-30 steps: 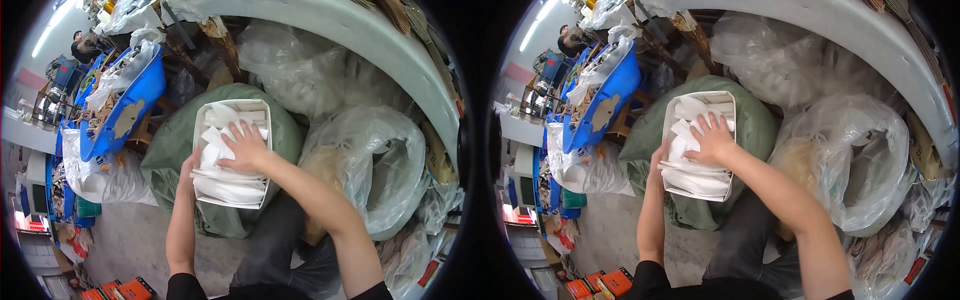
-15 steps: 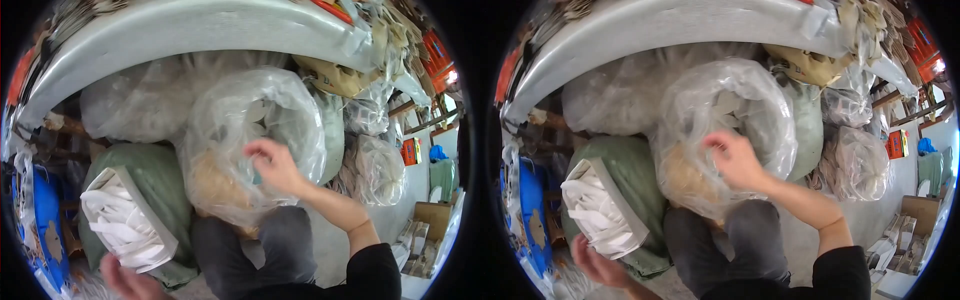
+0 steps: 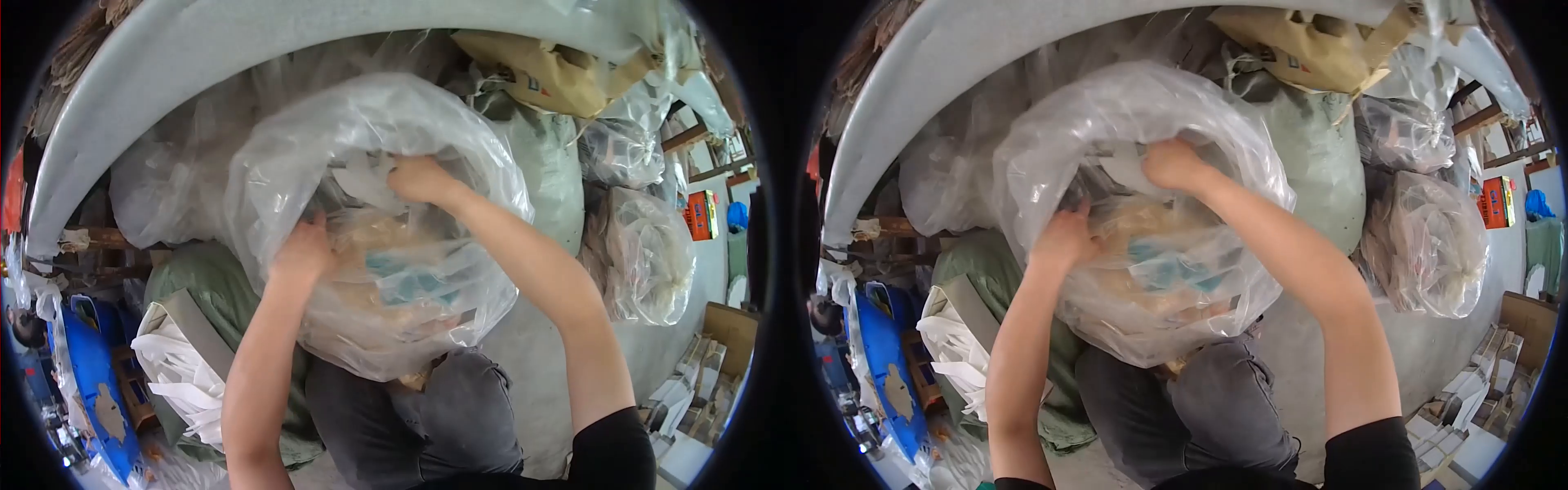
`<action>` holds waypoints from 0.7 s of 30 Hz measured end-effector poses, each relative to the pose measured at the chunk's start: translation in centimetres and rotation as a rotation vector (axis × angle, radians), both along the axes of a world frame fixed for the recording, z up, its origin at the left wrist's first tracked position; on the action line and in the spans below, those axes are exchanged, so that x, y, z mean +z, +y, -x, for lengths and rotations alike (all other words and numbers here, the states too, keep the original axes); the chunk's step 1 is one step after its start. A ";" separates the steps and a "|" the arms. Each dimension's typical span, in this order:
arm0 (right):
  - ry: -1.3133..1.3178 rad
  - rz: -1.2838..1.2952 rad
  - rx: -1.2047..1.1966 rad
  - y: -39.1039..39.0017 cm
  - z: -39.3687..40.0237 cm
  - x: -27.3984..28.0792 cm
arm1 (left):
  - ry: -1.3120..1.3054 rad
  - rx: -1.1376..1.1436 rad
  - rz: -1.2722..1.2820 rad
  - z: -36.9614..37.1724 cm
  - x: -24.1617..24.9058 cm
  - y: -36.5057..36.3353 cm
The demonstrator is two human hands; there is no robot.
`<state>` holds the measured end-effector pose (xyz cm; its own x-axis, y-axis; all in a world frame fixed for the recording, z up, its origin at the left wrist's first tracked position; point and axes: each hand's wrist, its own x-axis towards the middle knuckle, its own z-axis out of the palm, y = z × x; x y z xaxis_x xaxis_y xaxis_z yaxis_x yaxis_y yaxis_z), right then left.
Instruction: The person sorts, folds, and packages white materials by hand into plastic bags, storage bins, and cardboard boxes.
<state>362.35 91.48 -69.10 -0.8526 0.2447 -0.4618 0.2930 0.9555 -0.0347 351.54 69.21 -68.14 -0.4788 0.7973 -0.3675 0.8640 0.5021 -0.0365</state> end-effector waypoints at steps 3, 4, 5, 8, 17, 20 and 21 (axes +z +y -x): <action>0.527 0.017 0.024 -0.8 3.5 -1.8 | 0.034 -0.028 -0.064 0.0 0.9 0.0; 0.699 0.029 0.033 -1.2 4.4 -2.5 | 0.049 -0.106 -0.139 -0.5 0.9 0.7; 0.696 0.036 0.050 -0.8 4.8 -3.5 | -0.022 -0.175 -0.331 -1.1 0.2 2.0; 0.716 -0.220 0.082 1.7 4.1 -6.0 | -0.112 -0.196 -0.323 -0.4 -1.7 5.2; 0.175 -0.112 -0.329 -0.6 2.1 0.5 | -0.258 0.031 0.237 1.1 -1.7 2.4; 0.164 -0.033 -0.360 -0.6 2.8 0.2 | -0.299 0.064 0.258 0.8 -1.5 2.0; 0.171 -0.004 -0.358 -0.5 3.4 -0.9 | -0.313 0.076 0.241 0.7 -1.2 2.0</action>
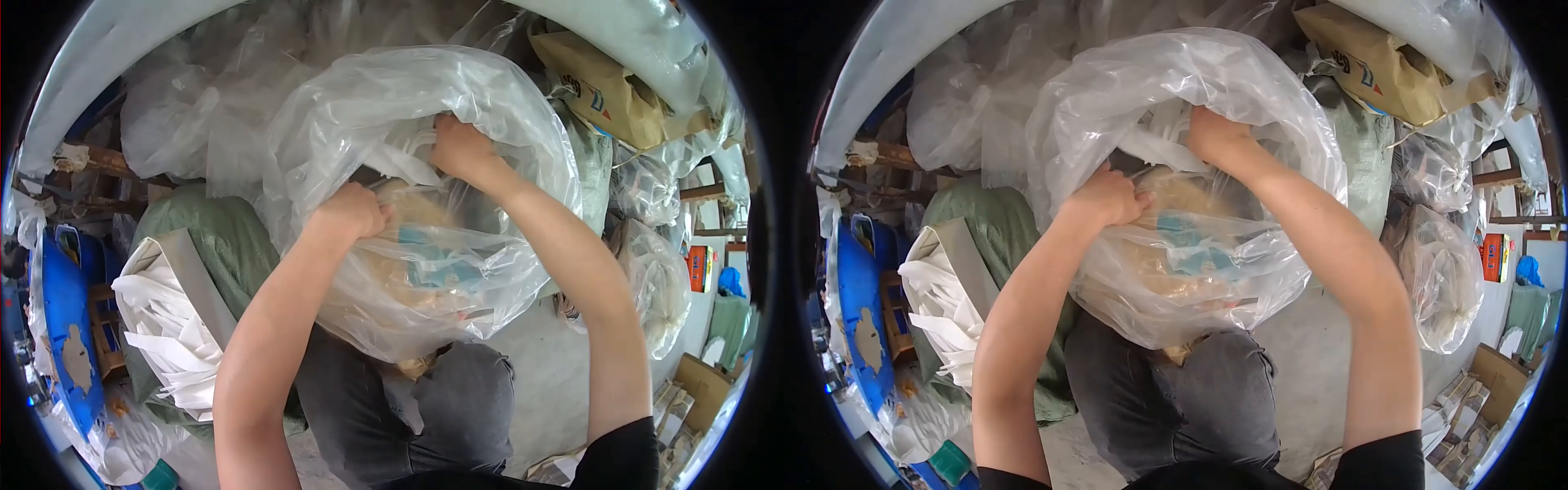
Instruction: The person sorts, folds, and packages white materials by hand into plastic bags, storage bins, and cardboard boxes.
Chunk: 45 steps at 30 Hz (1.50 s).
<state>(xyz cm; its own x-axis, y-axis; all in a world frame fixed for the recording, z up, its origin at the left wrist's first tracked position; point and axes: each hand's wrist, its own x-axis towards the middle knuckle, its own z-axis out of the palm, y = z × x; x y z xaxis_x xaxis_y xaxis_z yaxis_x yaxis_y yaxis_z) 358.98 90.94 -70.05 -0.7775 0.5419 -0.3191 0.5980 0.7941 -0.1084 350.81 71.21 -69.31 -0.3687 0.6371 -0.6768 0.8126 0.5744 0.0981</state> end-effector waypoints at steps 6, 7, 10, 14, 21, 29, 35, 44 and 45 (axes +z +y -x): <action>0.370 0.099 -0.187 -3.1 3.4 -9.6 | 0.061 0.091 -0.333 0.2 -2.2 0.2; 0.511 0.076 -0.273 -4.5 3.8 -11.1 | 0.106 0.117 -0.471 0.3 -3.6 0.0; 0.520 0.067 -0.302 -4.7 2.7 -9.3 | 0.075 0.259 -0.713 0.4 -6.3 1.5; 0.140 0.138 -0.102 -3.9 1.9 -1.4 | -0.275 0.803 -0.969 1.5 -8.4 4.5; 0.285 0.058 0.134 -0.4 3.0 -6.8 | -1.022 1.449 -0.923 1.8 -10.8 5.0; 0.906 0.541 -0.005 3.3 -3.5 -6.8 | -1.301 1.542 -0.926 1.8 -11.6 5.5; 0.329 0.798 -0.222 -0.2 -1.6 -2.3 | -1.378 1.637 -0.988 2.4 -11.8 6.4; 0.020 0.397 -0.156 0.6 -1.0 -5.8 | -1.343 1.693 -1.073 2.8 -11.0 7.4; -0.068 0.304 -0.223 1.0 -1.3 -4.0 | -1.348 1.683 -1.065 2.8 -10.9 7.4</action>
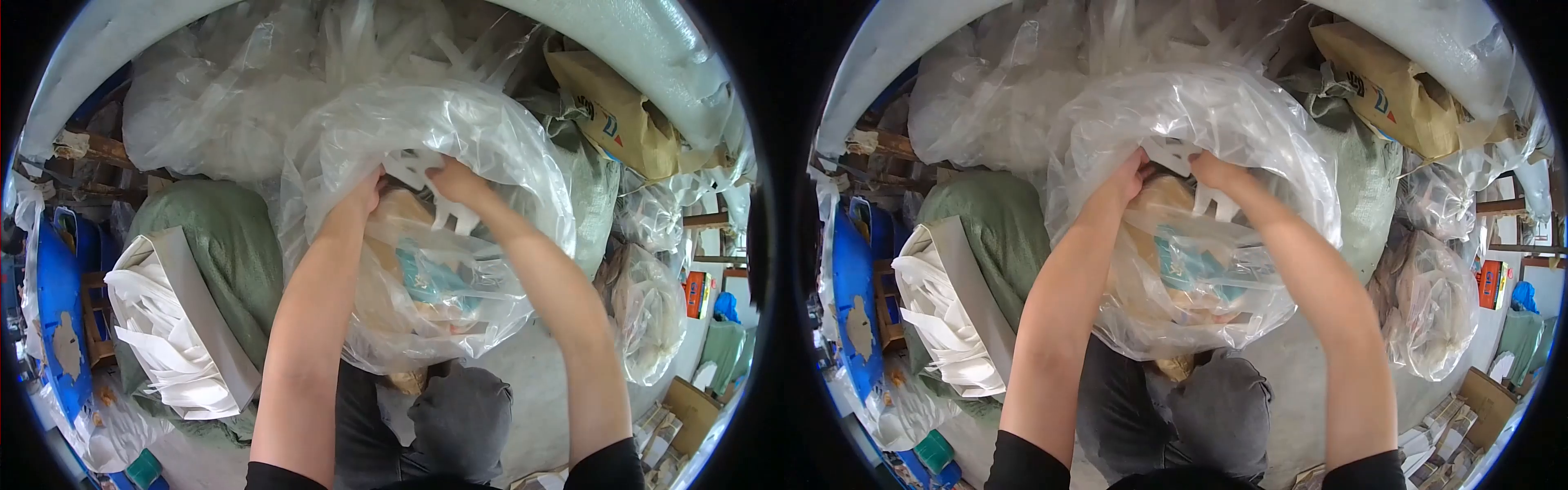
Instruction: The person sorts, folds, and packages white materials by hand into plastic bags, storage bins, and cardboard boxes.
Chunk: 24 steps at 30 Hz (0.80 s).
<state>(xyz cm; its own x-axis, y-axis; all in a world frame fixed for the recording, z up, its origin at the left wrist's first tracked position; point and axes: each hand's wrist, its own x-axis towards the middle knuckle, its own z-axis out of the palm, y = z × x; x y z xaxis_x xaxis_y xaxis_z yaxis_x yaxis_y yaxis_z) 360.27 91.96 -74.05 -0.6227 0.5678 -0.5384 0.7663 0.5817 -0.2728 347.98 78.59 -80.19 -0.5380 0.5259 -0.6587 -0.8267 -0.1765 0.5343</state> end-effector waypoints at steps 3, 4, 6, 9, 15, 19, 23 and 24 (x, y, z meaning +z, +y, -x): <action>0.261 0.081 -0.116 2.7 -4.3 4.3 | 0.038 -0.002 -0.011 -0.1 0.3 0.5; 0.455 0.210 -0.202 3.6 -5.6 4.3 | 0.062 0.018 -0.006 -0.1 0.3 0.8; 0.824 0.565 -0.354 4.7 -7.5 3.2 | 0.133 0.074 0.018 -0.2 0.4 1.1; 1.072 0.941 -0.416 4.5 -8.6 2.6 | 0.193 0.106 0.036 -0.3 0.6 1.5; 1.108 1.143 -0.379 4.4 -9.3 3.6 | 0.161 0.015 0.002 -1.3 1.2 2.4; 1.065 1.293 -0.366 3.4 -10.0 6.5 | 0.359 0.006 0.062 -2.6 3.7 2.0; 0.711 0.814 -0.942 -6.3 -11.1 14.5 | 0.407 -0.185 0.111 -8.0 9.5 -5.4; 0.658 0.749 -1.015 -7.7 -11.6 15.8 | 0.398 -0.234 0.085 -9.5 11.0 -7.4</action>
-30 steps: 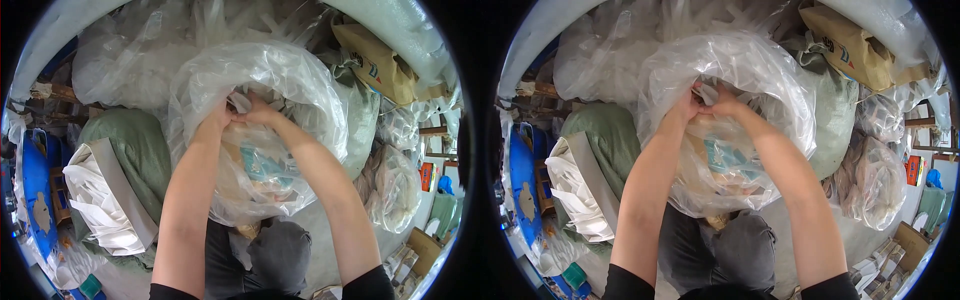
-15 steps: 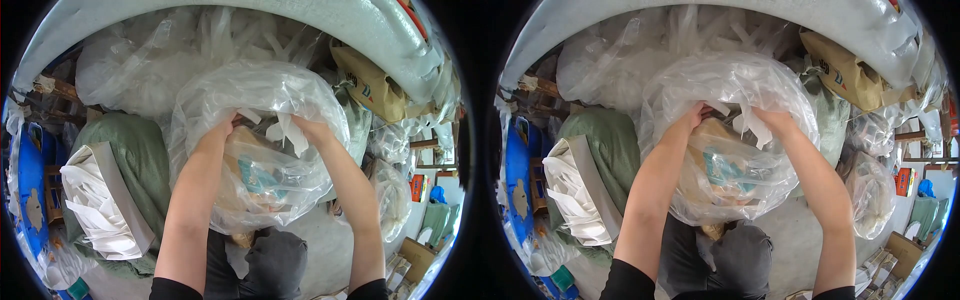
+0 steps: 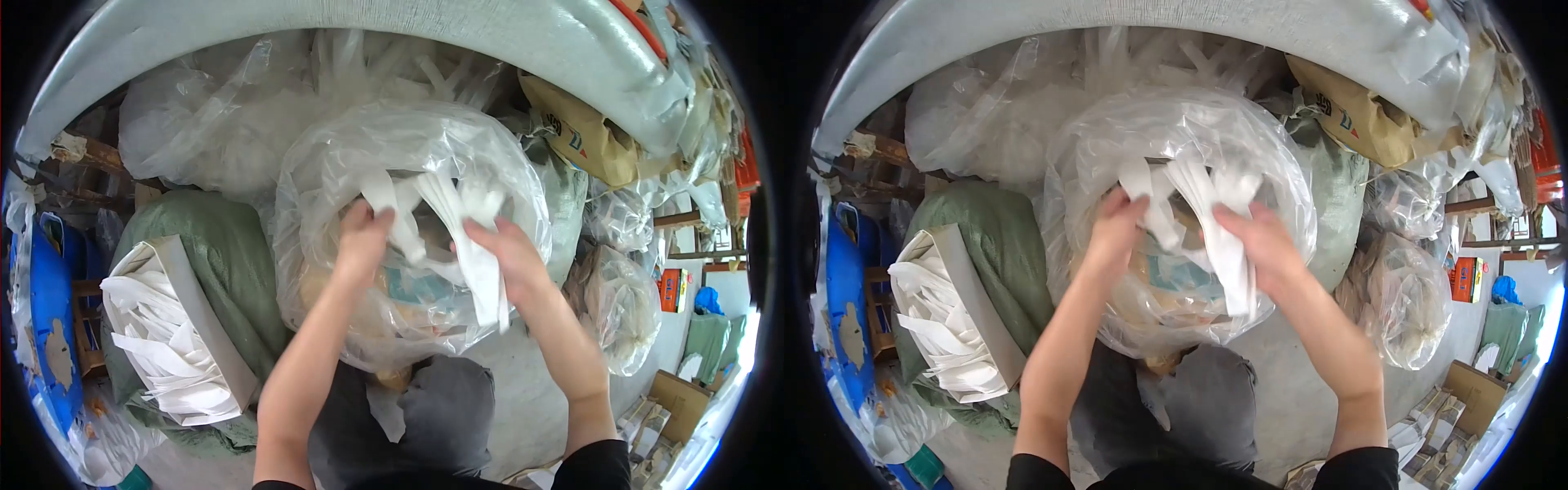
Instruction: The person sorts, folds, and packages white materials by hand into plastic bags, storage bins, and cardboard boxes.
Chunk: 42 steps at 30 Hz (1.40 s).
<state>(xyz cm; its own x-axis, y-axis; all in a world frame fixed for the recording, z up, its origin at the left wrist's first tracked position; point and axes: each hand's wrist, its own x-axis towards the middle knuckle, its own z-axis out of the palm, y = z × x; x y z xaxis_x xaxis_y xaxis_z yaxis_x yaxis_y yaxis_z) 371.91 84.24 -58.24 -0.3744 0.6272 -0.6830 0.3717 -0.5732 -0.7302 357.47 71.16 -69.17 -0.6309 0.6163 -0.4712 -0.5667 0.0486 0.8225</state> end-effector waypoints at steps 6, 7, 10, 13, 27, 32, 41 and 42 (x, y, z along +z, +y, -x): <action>0.302 -0.052 0.075 -3.6 -4.2 4.1 | 0.115 -0.111 -0.263 -4.7 6.3 -6.4; 0.316 -0.114 0.107 -3.9 -4.0 4.7 | 0.107 -0.140 -0.296 -4.6 6.8 -7.1; 0.337 -0.276 0.177 -5.1 -2.6 6.0 | 0.095 -0.203 -0.367 -4.5 8.1 -8.5; 0.377 -0.332 0.220 -5.6 0.3 5.3 | -0.020 -0.281 -0.366 -4.2 8.3 -8.8; 0.518 -0.018 0.310 -8.5 5.4 8.7 | -0.066 0.000 -0.482 -4.5 10.0 -14.8; 0.680 0.152 0.270 -10.7 4.9 10.4 | 0.061 0.193 -0.414 -2.5 12.9 -19.6; 0.441 -0.435 0.890 -21.0 11.4 8.0 | 0.145 0.620 -0.304 0.5 12.7 -28.7; 0.448 -0.437 0.907 -21.9 12.9 8.8 | 0.130 0.733 -0.311 0.8 13.3 -29.8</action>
